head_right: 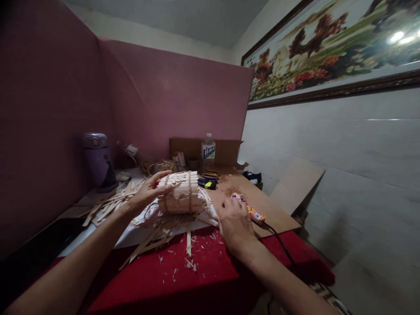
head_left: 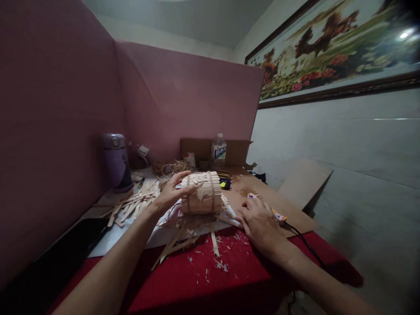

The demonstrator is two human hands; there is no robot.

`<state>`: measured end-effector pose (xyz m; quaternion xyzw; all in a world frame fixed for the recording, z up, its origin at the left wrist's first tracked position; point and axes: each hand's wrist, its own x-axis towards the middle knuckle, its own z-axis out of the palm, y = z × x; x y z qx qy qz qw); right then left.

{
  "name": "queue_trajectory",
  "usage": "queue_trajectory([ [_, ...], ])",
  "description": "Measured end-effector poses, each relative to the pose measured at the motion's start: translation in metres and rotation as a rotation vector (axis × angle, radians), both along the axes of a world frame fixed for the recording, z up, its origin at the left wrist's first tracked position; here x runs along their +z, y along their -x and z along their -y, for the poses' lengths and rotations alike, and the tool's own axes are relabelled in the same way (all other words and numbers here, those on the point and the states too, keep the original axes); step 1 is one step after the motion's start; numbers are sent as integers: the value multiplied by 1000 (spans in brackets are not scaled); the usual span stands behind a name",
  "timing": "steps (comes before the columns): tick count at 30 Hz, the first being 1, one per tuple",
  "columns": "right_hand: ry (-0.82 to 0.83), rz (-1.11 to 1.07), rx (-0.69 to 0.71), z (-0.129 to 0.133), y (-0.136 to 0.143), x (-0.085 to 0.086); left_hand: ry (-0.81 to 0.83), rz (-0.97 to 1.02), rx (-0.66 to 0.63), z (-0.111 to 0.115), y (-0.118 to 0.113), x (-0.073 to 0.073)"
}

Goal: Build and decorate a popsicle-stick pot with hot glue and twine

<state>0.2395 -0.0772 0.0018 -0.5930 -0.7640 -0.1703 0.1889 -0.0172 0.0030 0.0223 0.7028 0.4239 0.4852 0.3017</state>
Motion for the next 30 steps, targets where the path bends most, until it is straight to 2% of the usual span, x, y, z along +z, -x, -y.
queue_trajectory([
  [2, -60, -200, 145, 6, 20, 6, -4, 0, 1, 0, 0, 0],
  [4, 64, -488, 367, 9, 45, 8, -14, 2, 1, 2, -1, 0],
  [6, 353, -836, 439, 9, 73, 8, -13, 3, 2, 3, -1, 1],
  [8, 776, -1225, 438, 9, 97, 6, -3, -1, 4, 4, -1, 2],
  [9, 930, -1387, 484, 8, 108, 5, 0, -4, 7, 5, -1, 2],
  [11, 1120, -1658, 544, 8, 126, 2, -4, -11, 20, 6, -1, 4],
  [14, 1192, -1938, 481, 9, 147, -3, -8, -22, 39, 10, -3, 8],
  [17, 1107, -2134, 398, 8, 166, -7, 3, -29, 34, 12, -3, 10],
  [19, 1057, -2198, 381, 8, 174, -7, 7, -31, 27, 12, -3, 11],
  [23, 1157, -2085, 395, 10, 173, -2, 6, -24, 9, 9, -1, 9],
  [27, 1171, -1769, 472, 16, 150, 5, 6, -24, -3, 8, 0, 6],
  [30, 1027, -1439, 479, 18, 123, 10, -12, -12, -5, 7, 0, 5],
])
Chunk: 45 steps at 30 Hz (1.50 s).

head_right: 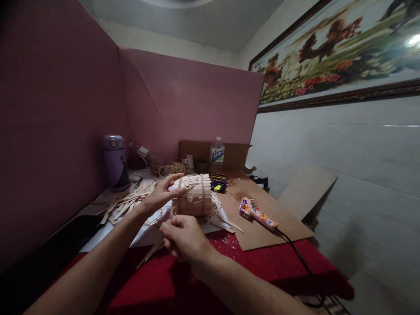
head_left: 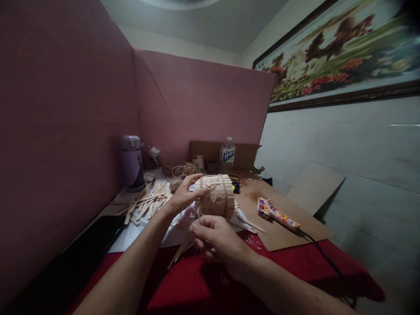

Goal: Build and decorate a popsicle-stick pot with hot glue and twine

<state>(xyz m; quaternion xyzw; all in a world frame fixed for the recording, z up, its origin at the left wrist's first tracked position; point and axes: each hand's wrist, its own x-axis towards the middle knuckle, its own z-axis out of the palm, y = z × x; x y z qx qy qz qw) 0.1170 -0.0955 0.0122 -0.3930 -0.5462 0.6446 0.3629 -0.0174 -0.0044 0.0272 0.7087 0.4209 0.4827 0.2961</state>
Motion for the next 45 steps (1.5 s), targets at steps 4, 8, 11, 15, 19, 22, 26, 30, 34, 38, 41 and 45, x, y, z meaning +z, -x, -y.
queue_trajectory([
  [4, -527, 440, -149, 0, -40, 9, -23, 0, 10, -2, -1, -1],
  [8, -784, 786, -286, -2, -71, 19, -19, 10, 18, -2, -2, -1],
  [11, -898, 855, -318, -9, -85, 22, 7, 15, 18, 0, -3, 0],
  [15, -853, 900, -253, -17, -99, 17, 19, -4, 33, 3, -4, 2],
  [19, -835, 904, -263, -20, -108, 10, 37, -4, 34, 2, -4, 1],
  [22, -812, 876, -275, -18, -111, 9, 30, 10, 9, 2, -3, 0],
  [26, -780, 795, -311, -16, -111, 12, 23, 24, 1, 3, -4, 0],
  [30, -807, 806, -347, -19, -115, 12, 11, 13, 14, 1, -4, -2],
  [34, -838, 930, -330, -24, -122, 10, -6, -8, 58, -3, -5, -5],
  [38, -861, 970, -300, -22, -124, 17, -51, -25, 75, -6, -6, -7],
  [41, -994, 838, -422, -12, -112, 21, -63, -24, 74, -8, -6, -8],
  [45, -888, 624, -358, 1, -75, 14, -67, -19, 88, -7, -7, -9],
])
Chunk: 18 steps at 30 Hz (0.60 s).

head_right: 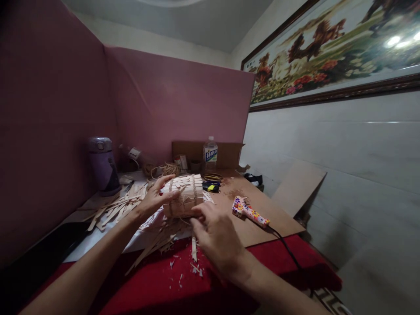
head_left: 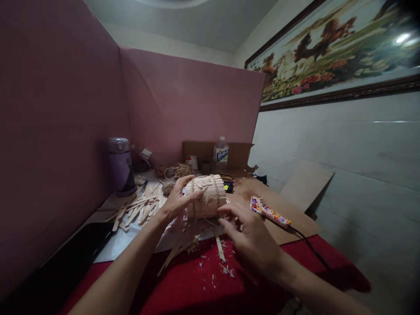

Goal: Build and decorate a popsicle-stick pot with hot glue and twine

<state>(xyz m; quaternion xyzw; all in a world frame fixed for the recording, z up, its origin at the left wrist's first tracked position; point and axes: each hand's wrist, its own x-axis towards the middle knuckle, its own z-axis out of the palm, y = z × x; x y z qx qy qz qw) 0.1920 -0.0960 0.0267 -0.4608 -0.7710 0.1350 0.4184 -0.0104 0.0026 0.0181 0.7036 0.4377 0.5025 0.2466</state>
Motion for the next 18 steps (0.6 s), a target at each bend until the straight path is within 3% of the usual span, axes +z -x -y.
queue_trajectory([
  [6, 656, -527, 84, -4, 52, -14, -3, 6, -15, 2, 0, 2],
  [9, 788, -754, 196, -7, 63, -13, -18, 5, -15, 1, 0, 2],
  [13, 748, -716, 138, -13, 63, -14, -32, 18, -2, 0, 0, 1],
  [18, 264, -250, -18, -19, 41, -9, -26, 30, -7, 1, 0, -2],
])
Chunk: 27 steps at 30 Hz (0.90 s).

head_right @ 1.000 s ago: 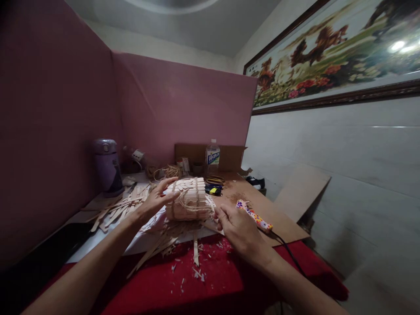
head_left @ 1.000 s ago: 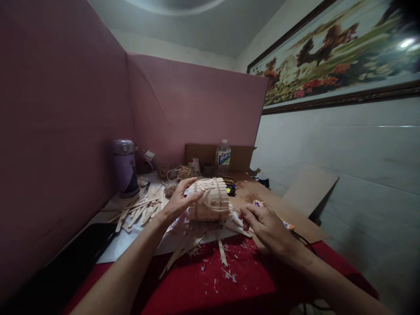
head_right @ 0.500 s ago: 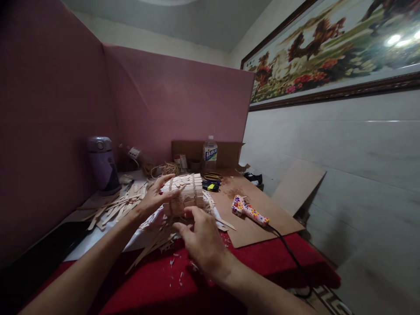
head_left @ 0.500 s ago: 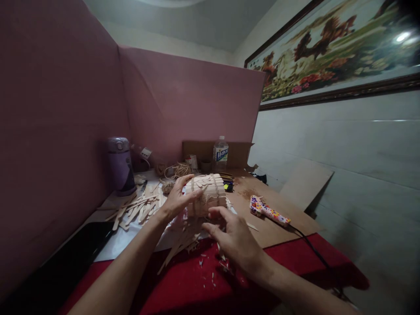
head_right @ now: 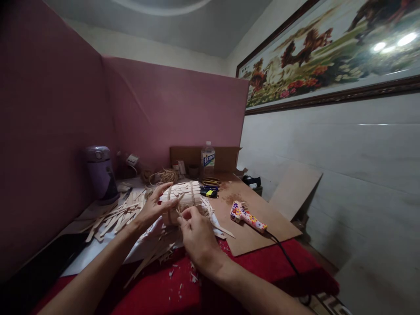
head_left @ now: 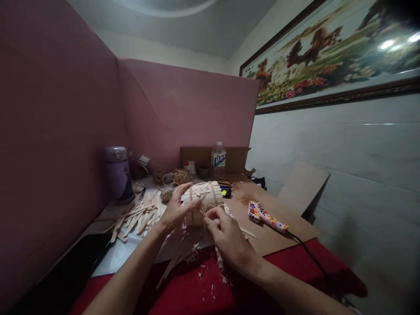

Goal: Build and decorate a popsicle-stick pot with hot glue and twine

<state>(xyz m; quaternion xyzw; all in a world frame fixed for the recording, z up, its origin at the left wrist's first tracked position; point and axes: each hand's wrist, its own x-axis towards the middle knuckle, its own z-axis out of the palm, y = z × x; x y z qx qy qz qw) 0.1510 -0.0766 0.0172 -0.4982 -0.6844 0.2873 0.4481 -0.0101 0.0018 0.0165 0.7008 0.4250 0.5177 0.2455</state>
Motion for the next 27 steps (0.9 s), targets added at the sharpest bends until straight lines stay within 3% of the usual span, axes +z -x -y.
queue_trajectory([
  [6, -323, 452, -129, -2, -22, 16, -4, 2, 9, 1, -1, -2],
  [13, -410, 512, -115, -1, -32, 21, 17, 14, -6, 4, -2, -1],
  [16, -279, 353, -57, 4, -29, 17, 17, 14, -7, 5, -2, -1],
  [22, 322, -285, 81, 10, -10, -3, 22, 34, -10, 5, -3, -2],
  [27, 433, -576, 72, 11, 12, -6, 15, 23, -8, 8, -3, 0],
])
